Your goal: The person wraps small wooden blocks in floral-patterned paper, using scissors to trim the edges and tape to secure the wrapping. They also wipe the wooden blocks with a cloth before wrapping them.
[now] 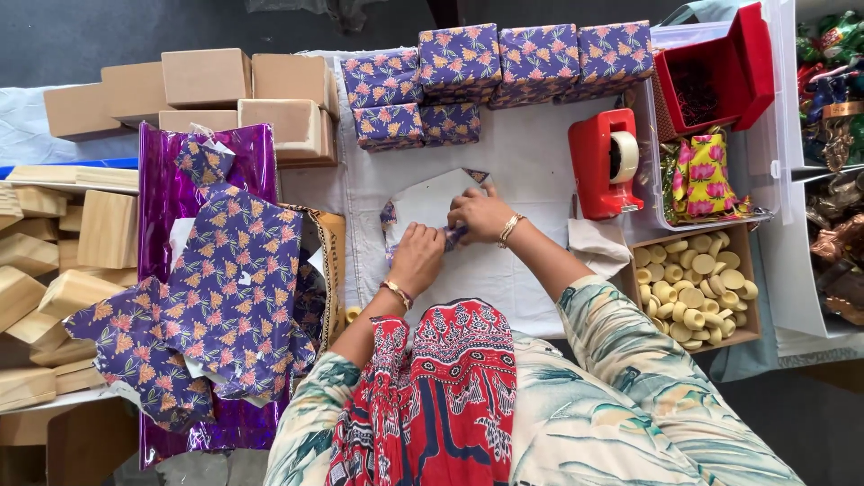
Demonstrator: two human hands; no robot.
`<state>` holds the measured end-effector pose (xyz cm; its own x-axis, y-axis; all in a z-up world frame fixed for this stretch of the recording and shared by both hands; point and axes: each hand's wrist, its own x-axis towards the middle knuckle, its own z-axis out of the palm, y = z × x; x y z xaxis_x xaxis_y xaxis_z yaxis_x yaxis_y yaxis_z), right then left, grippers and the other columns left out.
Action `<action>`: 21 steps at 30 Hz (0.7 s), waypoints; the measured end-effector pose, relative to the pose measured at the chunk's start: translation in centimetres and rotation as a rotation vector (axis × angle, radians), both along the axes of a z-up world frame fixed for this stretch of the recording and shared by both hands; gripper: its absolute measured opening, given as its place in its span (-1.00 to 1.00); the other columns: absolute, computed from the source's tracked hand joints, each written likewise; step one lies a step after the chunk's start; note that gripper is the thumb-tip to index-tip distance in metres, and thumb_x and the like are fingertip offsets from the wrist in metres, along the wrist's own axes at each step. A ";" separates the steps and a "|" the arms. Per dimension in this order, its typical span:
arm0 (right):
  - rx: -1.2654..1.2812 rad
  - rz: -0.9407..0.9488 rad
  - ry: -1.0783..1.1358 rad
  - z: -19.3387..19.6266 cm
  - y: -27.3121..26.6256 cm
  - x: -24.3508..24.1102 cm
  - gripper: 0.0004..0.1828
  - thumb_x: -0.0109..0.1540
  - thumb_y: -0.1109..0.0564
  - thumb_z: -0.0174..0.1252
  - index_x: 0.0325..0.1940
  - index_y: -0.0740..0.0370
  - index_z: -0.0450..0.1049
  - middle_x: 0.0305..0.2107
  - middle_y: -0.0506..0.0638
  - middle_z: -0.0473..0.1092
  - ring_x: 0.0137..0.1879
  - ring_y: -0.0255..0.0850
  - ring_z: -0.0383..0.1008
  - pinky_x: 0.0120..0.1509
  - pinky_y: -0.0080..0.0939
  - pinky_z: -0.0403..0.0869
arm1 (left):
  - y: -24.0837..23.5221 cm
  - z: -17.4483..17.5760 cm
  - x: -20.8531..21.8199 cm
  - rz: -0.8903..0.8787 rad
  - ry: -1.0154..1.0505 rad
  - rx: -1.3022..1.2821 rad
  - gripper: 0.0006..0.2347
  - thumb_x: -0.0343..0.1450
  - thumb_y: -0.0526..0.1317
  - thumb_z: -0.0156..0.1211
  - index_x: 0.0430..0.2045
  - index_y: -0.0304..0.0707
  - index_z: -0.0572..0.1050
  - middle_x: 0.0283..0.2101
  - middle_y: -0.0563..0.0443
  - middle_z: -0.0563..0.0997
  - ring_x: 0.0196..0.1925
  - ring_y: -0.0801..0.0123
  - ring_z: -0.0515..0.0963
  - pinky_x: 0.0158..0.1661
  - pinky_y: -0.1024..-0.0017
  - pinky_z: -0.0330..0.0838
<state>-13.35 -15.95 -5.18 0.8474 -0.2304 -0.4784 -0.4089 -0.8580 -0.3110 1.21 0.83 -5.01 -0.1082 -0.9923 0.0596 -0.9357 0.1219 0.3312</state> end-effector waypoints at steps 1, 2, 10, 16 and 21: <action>-0.009 -0.009 -0.013 -0.1 0.1 0.0 -0.40 -0.06 -0.26 0.49 0.02 -0.26 0.50 -0.01 -0.22 0.50 0.32 -0.15 0.32 0.48 0.46 -0.02 | -0.1 -0.3 0.1 0.012 0.009 0.053 -0.66 0.22 -0.20 0.34 -0.17 -0.29 0.49 -0.22 -0.12 0.61 -0.03 0.11 0.56 0.20 0.13 0.28; -0.025 -0.023 -0.029 0.0 -0.3 0.1 -0.47 -0.02 -0.28 0.46 -0.02 -0.26 0.52 -0.02 -0.22 0.50 0.32 -0.14 0.32 0.46 0.46 -0.02 | -0.8 -0.6 0.5 0.020 0.014 0.099 -0.65 0.22 -0.19 0.35 -0.15 -0.26 0.48 -0.21 -0.13 0.61 -0.02 0.09 0.56 0.20 0.13 0.28; -0.019 -0.131 0.048 0.8 -1.7 1.4 -0.58 0.20 -0.31 0.21 0.10 -0.26 0.48 -0.04 -0.18 0.51 0.36 -0.13 0.30 0.46 0.49 -0.01 | -4.5 -2.7 5.6 0.079 0.283 0.372 -0.57 0.23 0.11 0.32 -0.18 -0.17 0.55 -0.18 -0.14 0.63 0.05 -0.03 0.50 0.04 -0.04 0.23; -0.089 -0.159 0.051 -1.9 -2.2 1.9 -0.65 0.29 -0.31 0.06 0.07 -0.29 0.52 0.10 -0.15 0.42 0.36 -0.03 0.25 0.42 0.54 0.01 | -4.4 -1.4 6.6 0.306 0.140 0.501 -0.49 0.35 0.29 0.13 -0.07 -0.11 0.56 -0.09 -0.17 0.63 0.11 -0.01 0.50 0.19 -0.13 0.14; -0.109 -0.189 0.022 -0.7 -1.9 1.8 -0.66 0.26 -0.31 0.09 0.04 -0.28 0.55 0.17 -0.14 0.35 0.38 -0.07 0.23 0.42 0.56 -0.02 | -3.7 -1.0 7.9 0.505 -0.281 0.252 -0.52 0.32 0.26 0.12 -0.22 -0.15 0.59 -0.07 -0.12 0.64 0.11 0.07 0.52 0.17 -0.16 0.16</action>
